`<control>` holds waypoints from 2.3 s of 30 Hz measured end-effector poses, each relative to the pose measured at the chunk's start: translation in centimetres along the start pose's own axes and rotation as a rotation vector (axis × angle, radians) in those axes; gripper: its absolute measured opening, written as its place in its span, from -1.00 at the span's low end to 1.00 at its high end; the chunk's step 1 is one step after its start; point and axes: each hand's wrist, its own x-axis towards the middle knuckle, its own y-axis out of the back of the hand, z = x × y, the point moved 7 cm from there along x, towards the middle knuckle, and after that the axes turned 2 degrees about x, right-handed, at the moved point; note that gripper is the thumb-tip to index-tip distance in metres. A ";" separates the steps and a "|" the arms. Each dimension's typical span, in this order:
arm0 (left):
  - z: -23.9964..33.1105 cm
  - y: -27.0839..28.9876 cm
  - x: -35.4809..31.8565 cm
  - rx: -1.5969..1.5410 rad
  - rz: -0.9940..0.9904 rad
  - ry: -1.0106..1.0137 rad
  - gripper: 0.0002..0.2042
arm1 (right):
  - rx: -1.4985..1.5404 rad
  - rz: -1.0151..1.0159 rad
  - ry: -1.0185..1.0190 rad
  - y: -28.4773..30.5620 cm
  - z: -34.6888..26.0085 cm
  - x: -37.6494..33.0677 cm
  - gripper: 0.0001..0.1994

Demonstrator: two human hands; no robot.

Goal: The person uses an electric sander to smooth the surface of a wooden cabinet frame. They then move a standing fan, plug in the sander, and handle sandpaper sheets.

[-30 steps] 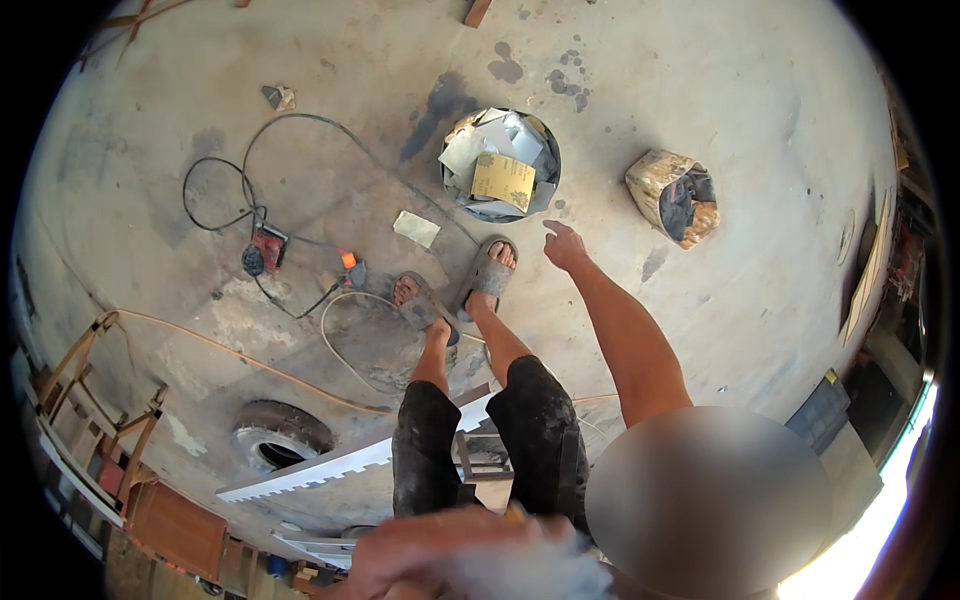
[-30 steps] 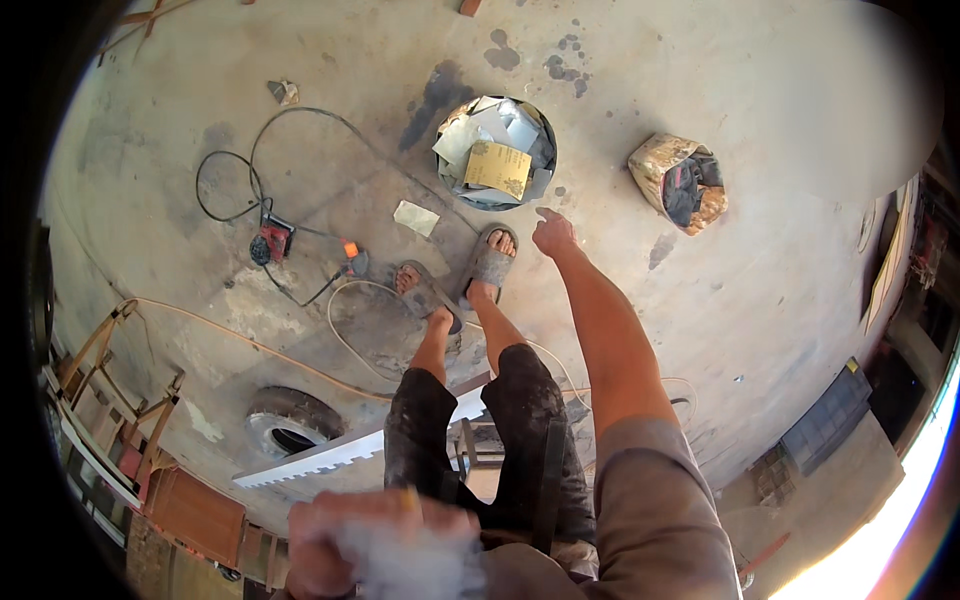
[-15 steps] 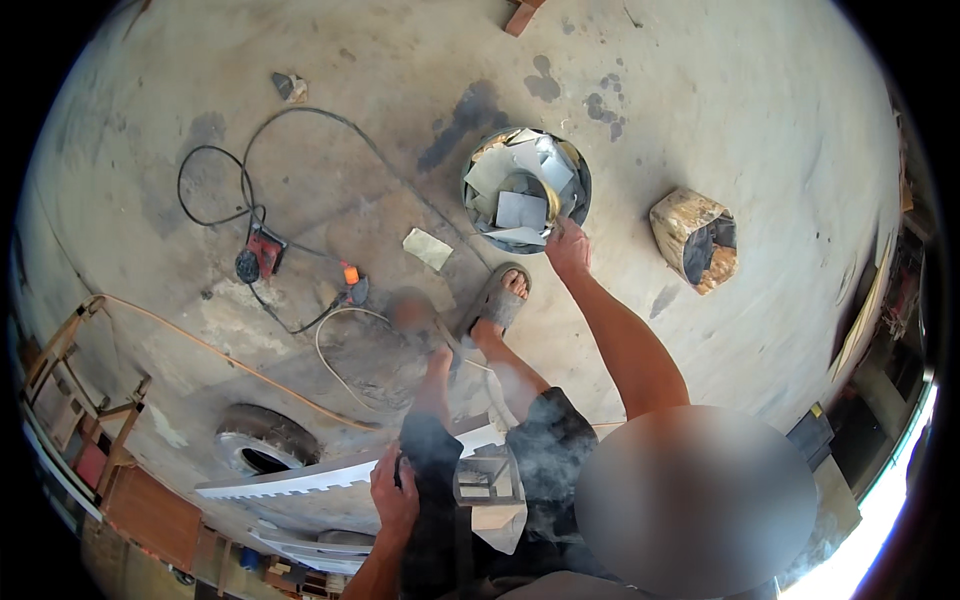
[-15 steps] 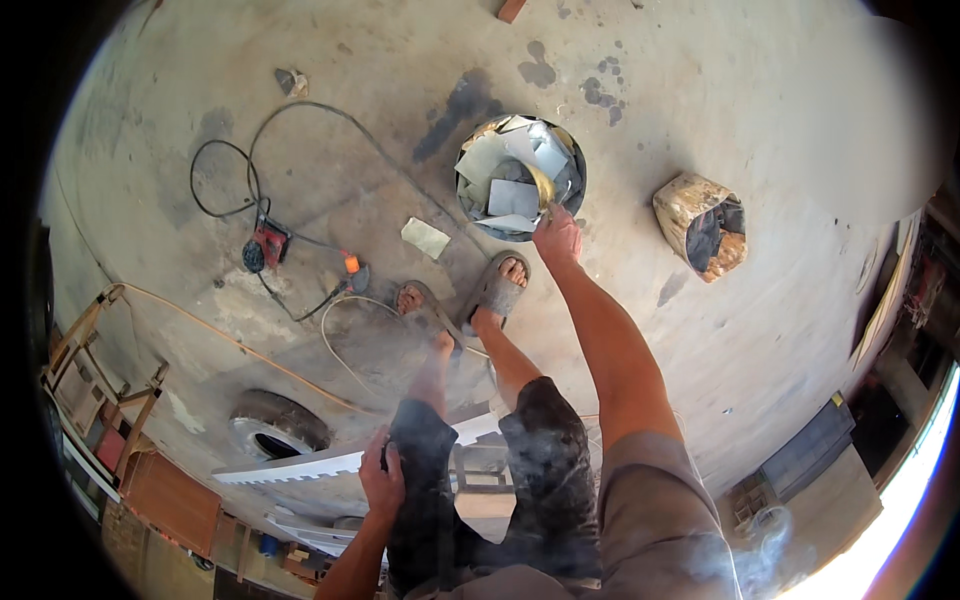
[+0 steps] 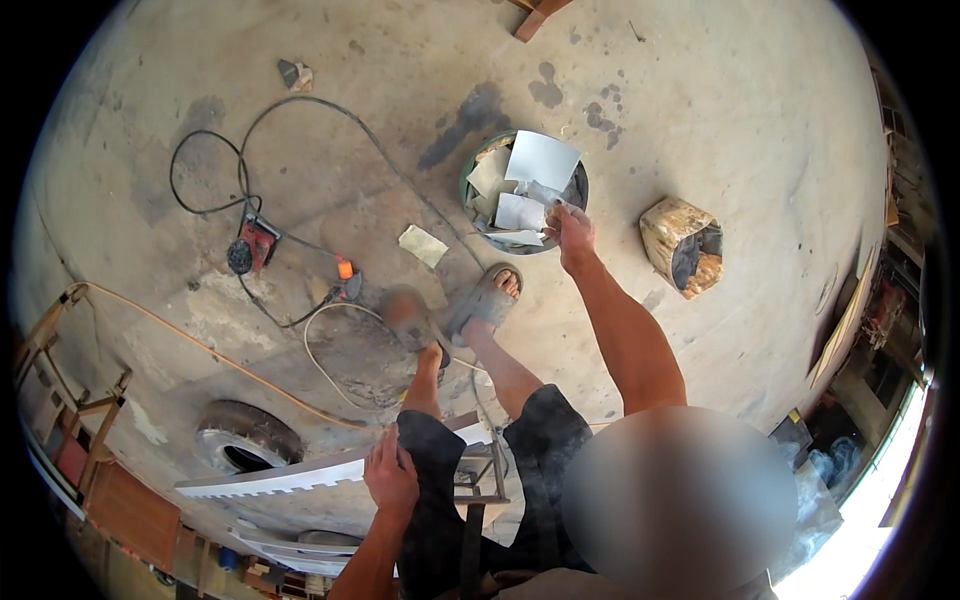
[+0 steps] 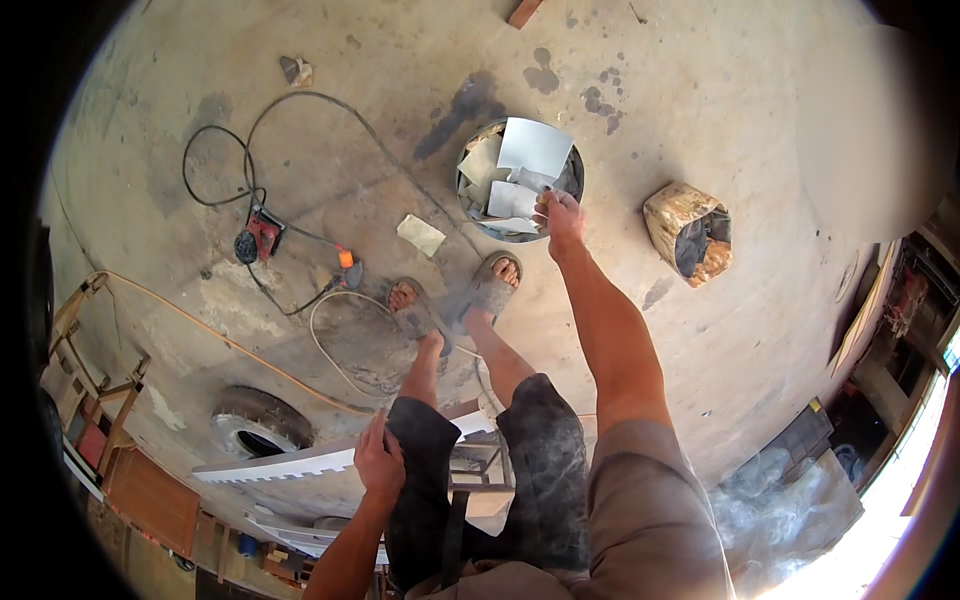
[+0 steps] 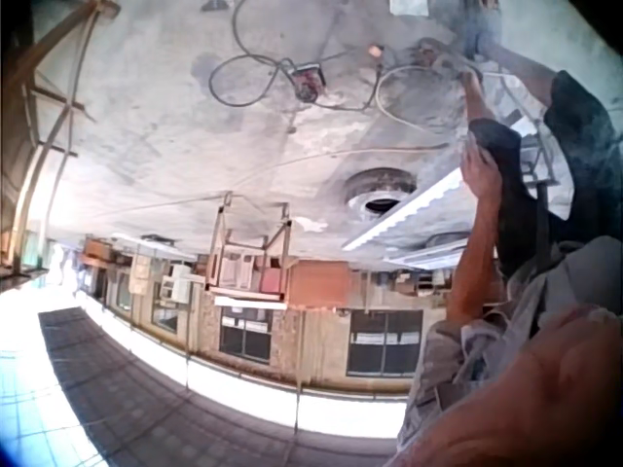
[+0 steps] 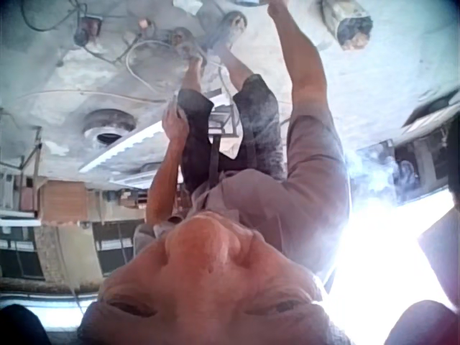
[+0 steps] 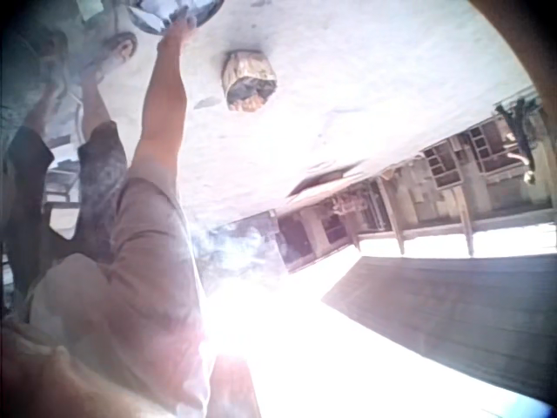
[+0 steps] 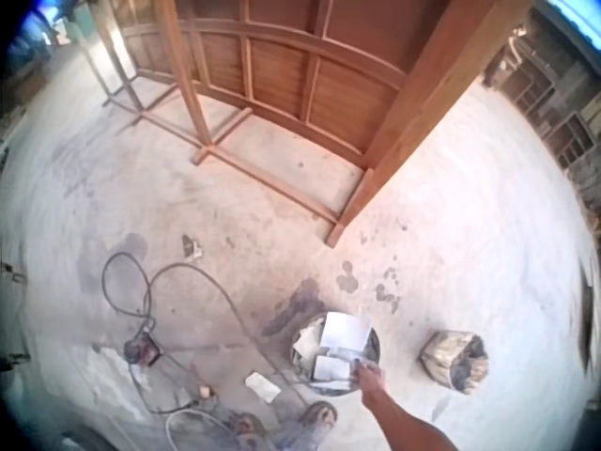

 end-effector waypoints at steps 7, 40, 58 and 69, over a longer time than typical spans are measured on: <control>-0.3 -0.1 0.1 0.012 -0.011 -0.027 -0.61 | 0.277 -0.094 -0.117 -1.5 0.8 -1.6 -0.87; -1.3 -0.8 0.2 0.002 -0.022 -0.035 -0.61 | 0.282 0.157 -0.184 -1.8 3.9 -0.4 -0.80; -1.7 -0.7 0.8 0.065 -0.110 -0.011 -0.60 | -1.595 0.175 0.698 -15.2 -1.3 1.2 -0.65; -1.4 -0.5 0.6 0.025 -0.037 -0.042 -0.60 | -0.627 -0.031 0.400 -5.1 -1.9 -0.9 -0.79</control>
